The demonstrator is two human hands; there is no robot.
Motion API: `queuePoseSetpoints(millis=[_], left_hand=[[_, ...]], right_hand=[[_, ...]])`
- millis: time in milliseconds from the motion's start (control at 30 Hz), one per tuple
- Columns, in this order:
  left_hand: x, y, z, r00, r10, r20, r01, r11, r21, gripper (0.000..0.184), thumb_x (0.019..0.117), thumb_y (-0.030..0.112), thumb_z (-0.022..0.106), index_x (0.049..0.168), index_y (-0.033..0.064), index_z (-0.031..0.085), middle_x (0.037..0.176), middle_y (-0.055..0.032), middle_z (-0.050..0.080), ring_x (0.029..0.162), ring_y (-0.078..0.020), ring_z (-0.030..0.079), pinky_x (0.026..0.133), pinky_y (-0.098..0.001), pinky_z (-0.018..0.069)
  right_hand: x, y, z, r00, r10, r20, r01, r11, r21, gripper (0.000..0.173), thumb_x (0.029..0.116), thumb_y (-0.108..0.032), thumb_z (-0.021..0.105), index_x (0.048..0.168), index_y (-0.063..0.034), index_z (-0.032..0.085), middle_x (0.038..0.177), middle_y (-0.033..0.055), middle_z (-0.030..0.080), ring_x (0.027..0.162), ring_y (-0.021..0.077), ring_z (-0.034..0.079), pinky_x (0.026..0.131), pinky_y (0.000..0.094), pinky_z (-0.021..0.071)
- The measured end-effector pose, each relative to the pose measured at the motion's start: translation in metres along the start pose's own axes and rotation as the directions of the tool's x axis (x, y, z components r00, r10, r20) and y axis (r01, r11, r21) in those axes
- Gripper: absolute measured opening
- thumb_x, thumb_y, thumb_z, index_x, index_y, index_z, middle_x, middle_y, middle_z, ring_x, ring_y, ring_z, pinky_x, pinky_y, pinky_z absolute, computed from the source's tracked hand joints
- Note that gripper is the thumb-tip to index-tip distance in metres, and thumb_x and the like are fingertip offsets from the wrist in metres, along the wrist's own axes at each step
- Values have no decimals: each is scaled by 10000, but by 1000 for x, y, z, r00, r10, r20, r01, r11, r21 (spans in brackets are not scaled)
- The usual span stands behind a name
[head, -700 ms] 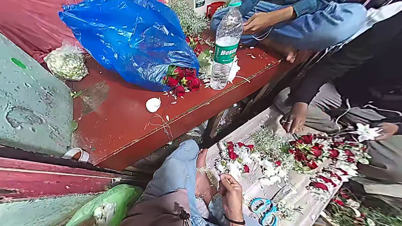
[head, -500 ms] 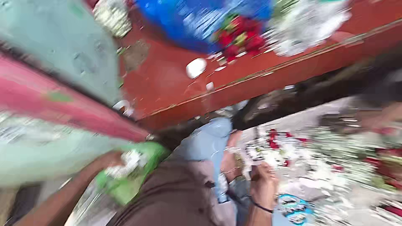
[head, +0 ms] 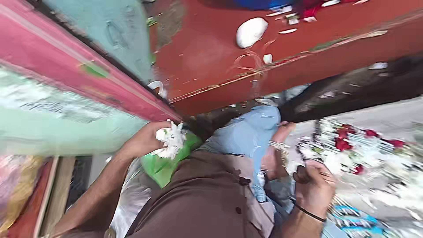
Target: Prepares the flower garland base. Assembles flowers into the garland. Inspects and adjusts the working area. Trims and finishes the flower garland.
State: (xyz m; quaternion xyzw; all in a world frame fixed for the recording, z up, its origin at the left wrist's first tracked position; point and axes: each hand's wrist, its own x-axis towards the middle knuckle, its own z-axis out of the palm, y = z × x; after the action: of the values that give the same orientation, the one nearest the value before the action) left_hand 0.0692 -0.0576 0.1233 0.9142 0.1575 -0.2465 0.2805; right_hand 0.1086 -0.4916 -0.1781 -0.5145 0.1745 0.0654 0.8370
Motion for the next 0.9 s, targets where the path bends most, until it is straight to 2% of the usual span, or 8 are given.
queuePoseSetpoints(millis=[100, 233, 333, 433, 533, 700, 800, 900], left_hand=[[36, 52, 21, 972, 232, 35, -232, 973, -11, 407, 721, 93, 779, 1120, 122, 708, 1106, 6, 705, 1010, -69, 664, 900, -331, 578], [99, 148, 91, 799, 590, 115, -576, 806, -136, 341, 730, 283, 783, 1031, 136, 720, 1041, 81, 717, 952, 22, 664, 848, -181, 574], [128, 238, 160, 626, 707, 330, -671, 704, -233, 366, 781, 243, 775, 1116, 111, 706, 1044, 60, 721, 958, -5, 677, 856, -219, 591], [164, 328, 252, 496, 621, 607, -685, 710, -166, 561, 736, 77, 810, 1278, 80, 666, 1215, -76, 687, 1099, -150, 661, 954, -392, 566], [208, 388, 380, 439, 566, 698, -692, 708, -140, 643, 750, -7, 837, 1348, 101, 626, 1276, -179, 656, 1125, -309, 666, 937, -546, 572], [259, 444, 557, 355, 623, 697, -868, 497, -3, 642, 702, 55, 831, 1318, 117, 661, 1214, -208, 694, 1133, -400, 666, 934, -660, 535], [285, 458, 621, 346, 578, 739, -931, 308, 195, 756, 658, 155, 861, 1370, 221, 618, 1287, -219, 624, 1213, -436, 593, 914, -669, 529], [290, 477, 629, 306, 575, 759, -939, 314, 140, 937, 665, 257, 907, 1508, 218, 500, 1400, -211, 575, 1289, -425, 554, 1010, -655, 491]], right_hand=[[-5, -8, 2, 993, 0, -121, -6, 998, -56, 72, 956, -74, 632, 993, -84, 693, 689, -63, 647, 527, 34, 540, 483, 223, 473], [-5, -18, 9, 988, -23, -150, 0, 989, -150, 113, 919, -95, 714, 977, 0, 736, 818, 35, 737, 739, 100, 692, 702, 312, 595], [-6, -17, 11, 985, -84, -148, 48, 972, -231, 114, 888, -66, 697, 958, 18, 732, 811, 48, 721, 758, 84, 672, 741, 314, 574], [-19, -17, 13, 975, -42, -218, -37, 937, -347, 386, 832, -162, 795, 1127, 62, 682, 1039, 141, 721, 998, 171, 682, 953, 390, 550], [-2, -5, 5, 991, 5, -135, -65, 894, -443, 220, 898, -313, 712, 886, -95, 741, 758, 44, 673, 723, 188, 646, 691, 486, 542], [2, -23, -16, 973, 7, -229, -125, 853, -506, 253, 849, -266, 696, 724, -62, 616, 656, 74, 583, 635, 243, 596, 602, 508, 490], [2, -30, -22, 957, 11, -289, -161, 851, -500, 197, 787, -205, 706, 711, -53, 606, 665, 90, 600, 655, 263, 619, 593, 521, 490], [4, -29, -25, 957, 8, -291, -146, 879, -453, 180, 812, -204, 695, 732, -60, 620, 654, 82, 593, 631, 250, 605, 580, 503, 481]])
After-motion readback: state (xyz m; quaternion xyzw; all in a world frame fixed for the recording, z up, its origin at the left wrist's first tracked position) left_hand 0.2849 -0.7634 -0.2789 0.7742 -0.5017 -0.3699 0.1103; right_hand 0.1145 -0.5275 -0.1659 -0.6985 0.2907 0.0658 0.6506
